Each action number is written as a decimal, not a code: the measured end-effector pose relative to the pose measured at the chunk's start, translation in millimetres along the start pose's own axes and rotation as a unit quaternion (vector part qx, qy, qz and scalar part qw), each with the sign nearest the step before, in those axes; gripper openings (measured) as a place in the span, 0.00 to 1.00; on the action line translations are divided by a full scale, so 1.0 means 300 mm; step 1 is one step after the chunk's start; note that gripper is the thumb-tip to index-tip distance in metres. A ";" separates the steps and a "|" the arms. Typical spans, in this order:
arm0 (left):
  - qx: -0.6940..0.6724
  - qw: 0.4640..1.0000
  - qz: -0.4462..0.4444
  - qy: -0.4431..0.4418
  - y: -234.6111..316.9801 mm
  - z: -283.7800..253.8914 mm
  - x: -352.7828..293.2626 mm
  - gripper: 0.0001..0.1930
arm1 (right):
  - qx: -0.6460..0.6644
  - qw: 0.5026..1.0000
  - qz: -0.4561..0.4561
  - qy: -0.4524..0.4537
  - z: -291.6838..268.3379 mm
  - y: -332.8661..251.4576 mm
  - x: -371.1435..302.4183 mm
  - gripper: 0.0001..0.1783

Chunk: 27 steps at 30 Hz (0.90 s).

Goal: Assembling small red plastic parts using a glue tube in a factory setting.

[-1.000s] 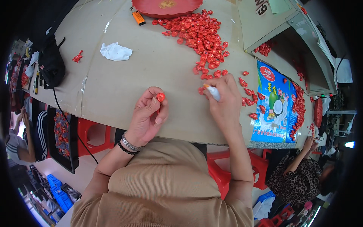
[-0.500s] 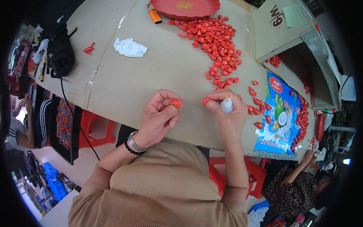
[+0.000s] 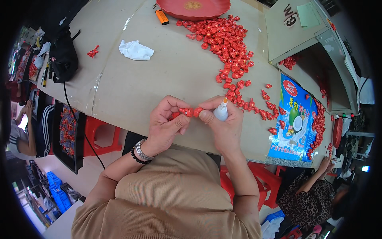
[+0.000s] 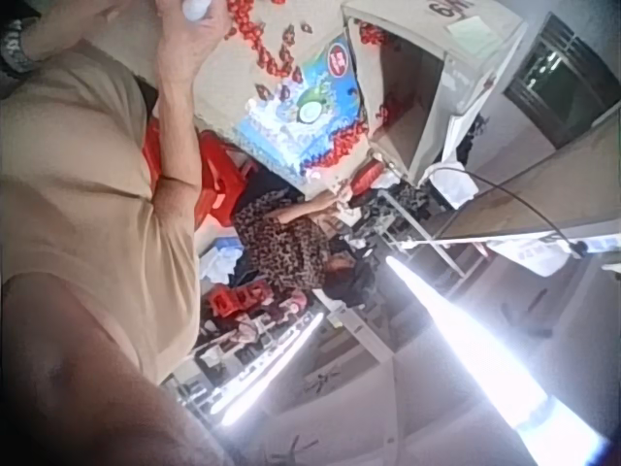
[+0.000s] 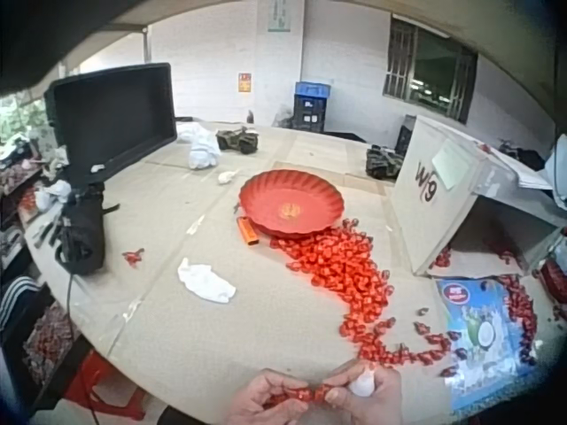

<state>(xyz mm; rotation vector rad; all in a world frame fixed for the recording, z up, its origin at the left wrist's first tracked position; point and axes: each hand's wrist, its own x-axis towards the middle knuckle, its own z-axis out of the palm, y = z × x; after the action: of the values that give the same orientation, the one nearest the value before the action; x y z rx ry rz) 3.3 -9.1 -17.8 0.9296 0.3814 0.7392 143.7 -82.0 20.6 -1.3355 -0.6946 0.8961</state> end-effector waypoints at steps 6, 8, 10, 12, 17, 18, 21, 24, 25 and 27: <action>0.020 1.000 0.002 -0.003 -0.002 -0.001 -0.001 0.13 | 0.010 1.000 0.012 0.001 0.007 0.000 -0.003 0.07; 0.036 0.999 0.009 0.000 -0.006 -0.002 -0.003 0.12 | 0.013 1.000 0.010 -0.003 0.006 0.002 -0.005 0.07; 0.044 0.999 0.016 0.000 -0.008 -0.002 -0.007 0.12 | 0.021 1.000 0.010 -0.010 0.004 0.008 -0.006 0.07; 0.057 0.998 0.026 -0.001 -0.012 -0.004 -0.010 0.11 | 0.038 0.999 0.017 -0.013 0.003 0.012 -0.008 0.06; 0.110 0.992 0.054 -0.013 -0.015 -0.012 -0.006 0.09 | 0.068 0.997 0.018 -0.019 -0.006 0.029 -0.010 0.06; 0.110 0.993 0.049 -0.014 -0.016 -0.011 -0.005 0.09 | 0.071 0.997 0.013 -0.024 -0.008 0.033 -0.008 0.06; 0.099 0.994 0.031 -0.017 -0.018 -0.010 0.003 0.08 | 0.097 0.995 0.004 -0.031 -0.009 0.046 -0.003 0.06; 0.085 0.996 0.016 -0.017 -0.016 -0.018 0.008 0.07 | 0.114 0.993 0.007 -0.033 0.001 0.059 0.008 0.06; 0.091 0.996 0.018 -0.012 -0.013 -0.021 0.007 0.07 | 0.117 0.992 0.010 -0.036 0.010 0.062 0.013 0.07; 0.099 0.995 0.034 -0.009 -0.003 -0.024 -0.001 0.05 | 0.101 0.994 0.021 -0.019 0.015 0.058 0.004 0.07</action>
<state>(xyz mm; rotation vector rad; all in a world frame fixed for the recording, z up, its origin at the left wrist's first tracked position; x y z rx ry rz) -0.9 -5.4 -22.6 1.1388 0.4150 0.7641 138.0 -78.5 3.8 -1.1586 -0.5896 1.0000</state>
